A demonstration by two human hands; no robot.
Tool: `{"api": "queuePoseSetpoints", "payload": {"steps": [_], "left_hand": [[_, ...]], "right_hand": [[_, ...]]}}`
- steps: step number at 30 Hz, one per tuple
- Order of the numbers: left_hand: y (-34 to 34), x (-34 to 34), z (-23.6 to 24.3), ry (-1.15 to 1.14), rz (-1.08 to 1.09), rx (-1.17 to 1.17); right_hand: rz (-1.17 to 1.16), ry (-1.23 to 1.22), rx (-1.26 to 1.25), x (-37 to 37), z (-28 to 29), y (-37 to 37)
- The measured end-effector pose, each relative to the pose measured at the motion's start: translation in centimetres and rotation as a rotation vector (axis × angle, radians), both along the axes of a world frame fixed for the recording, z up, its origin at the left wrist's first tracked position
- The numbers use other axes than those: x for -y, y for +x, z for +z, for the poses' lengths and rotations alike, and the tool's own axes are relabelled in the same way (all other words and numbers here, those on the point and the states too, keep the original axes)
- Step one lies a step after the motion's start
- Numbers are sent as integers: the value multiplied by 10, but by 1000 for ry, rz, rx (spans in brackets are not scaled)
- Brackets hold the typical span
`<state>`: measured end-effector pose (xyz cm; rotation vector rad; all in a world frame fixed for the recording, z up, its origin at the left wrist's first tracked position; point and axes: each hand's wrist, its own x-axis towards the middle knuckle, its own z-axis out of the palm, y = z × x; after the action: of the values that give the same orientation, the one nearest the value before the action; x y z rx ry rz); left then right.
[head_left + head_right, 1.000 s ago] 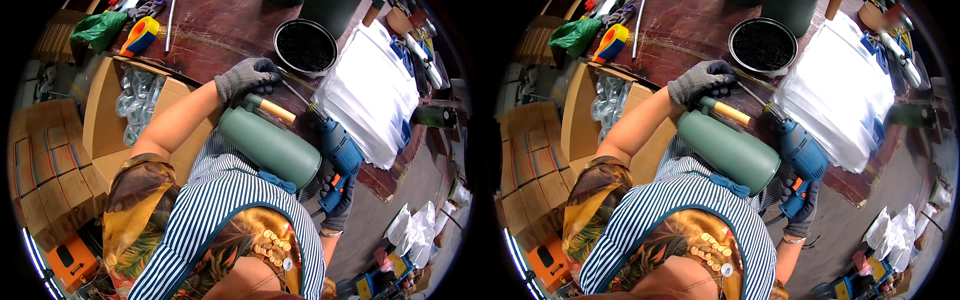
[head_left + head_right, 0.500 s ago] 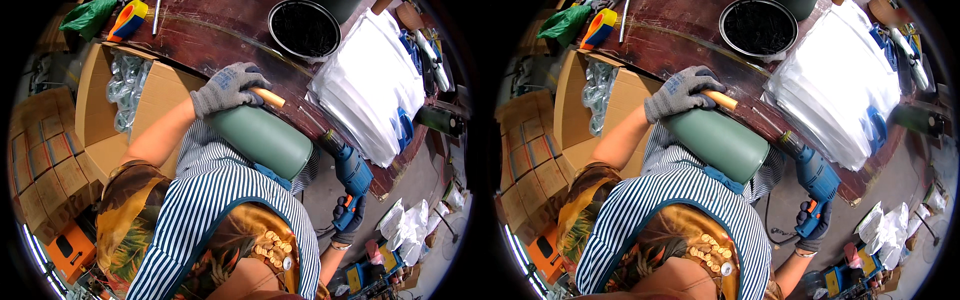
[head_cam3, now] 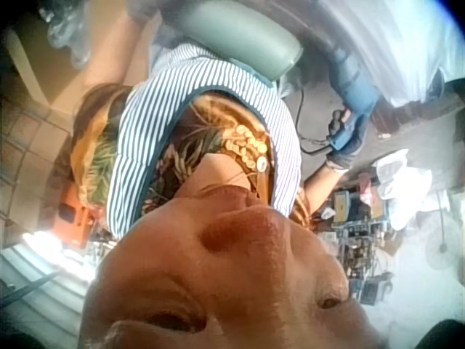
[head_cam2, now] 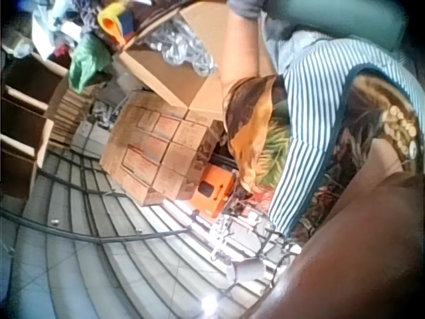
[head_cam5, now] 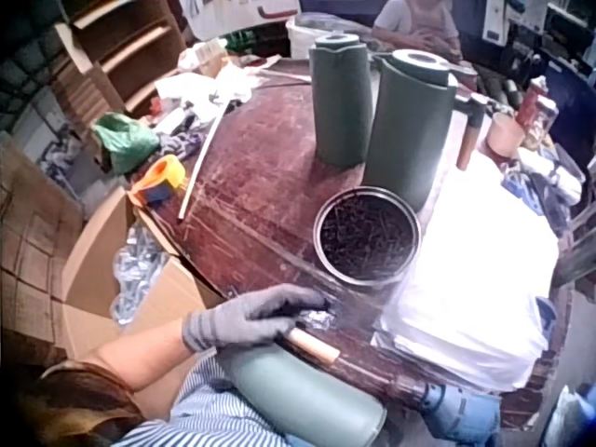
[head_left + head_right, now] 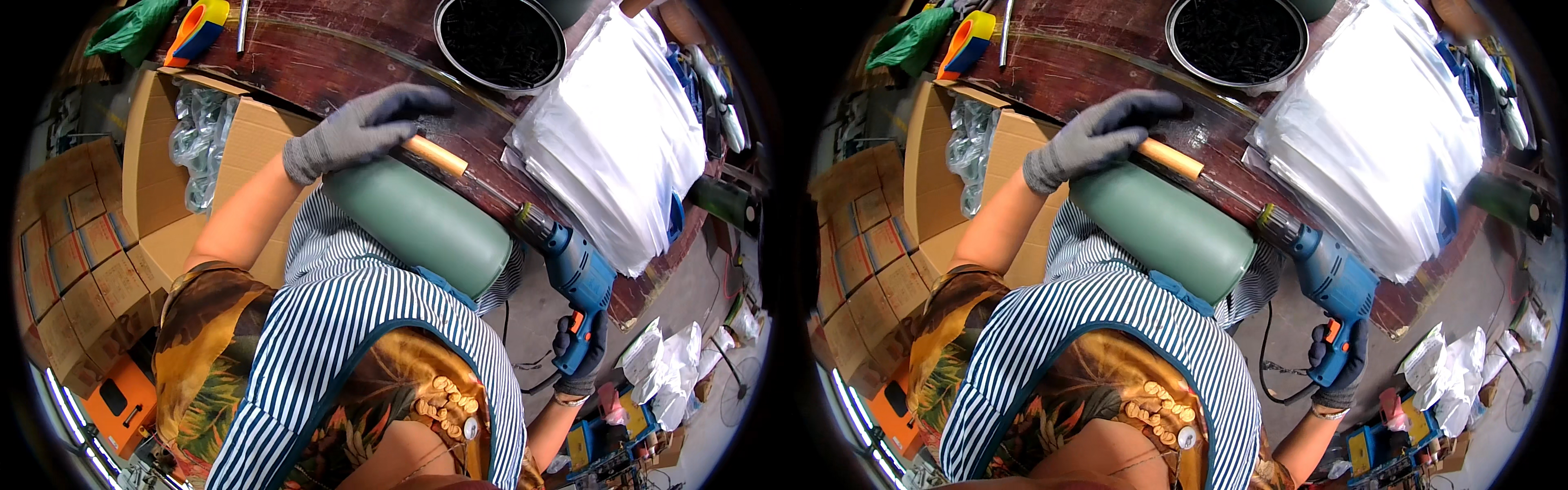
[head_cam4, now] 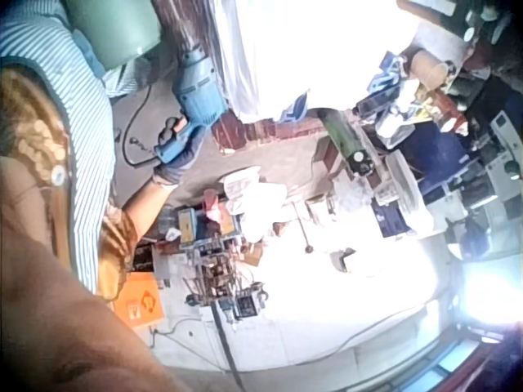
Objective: The person attaches a handle to a kettle using a drill, wraps the kettle in a plastic bag, and places it into a cardboard box before sealing the box with tape.
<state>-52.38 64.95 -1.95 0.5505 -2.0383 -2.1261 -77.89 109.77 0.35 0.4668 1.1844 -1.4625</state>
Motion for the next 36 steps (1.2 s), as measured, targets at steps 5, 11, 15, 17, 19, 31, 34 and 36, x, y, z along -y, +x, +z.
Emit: {"api": "queuePoseSetpoints", "payload": {"steps": [5,11,15,17,19,31,34,36], "left_hand": [[-11,-7,0,183,117,-77],[-17,-6,8,-132,21,-43],[-17,-7,3,-118,36,2],[-16,-7,2,-52,66,-2],[-16,-6,2,5,75,-19],[-18,-18,-13,363,264,9],[-19,-21,-4,-114,163,145],[-19,-28,-2,-753,77,173]], "right_hand": [[20,-22,14,33,5,14],[69,-4,28,46,10,13],[-54,265,64,83,23,12],[116,10,70,54,7,-2],[106,-19,111,52,6,-4],[218,-17,-140,55,-16,10],[416,-57,-248,53,-22,-8],[423,-58,-291,47,-25,-10]]}}
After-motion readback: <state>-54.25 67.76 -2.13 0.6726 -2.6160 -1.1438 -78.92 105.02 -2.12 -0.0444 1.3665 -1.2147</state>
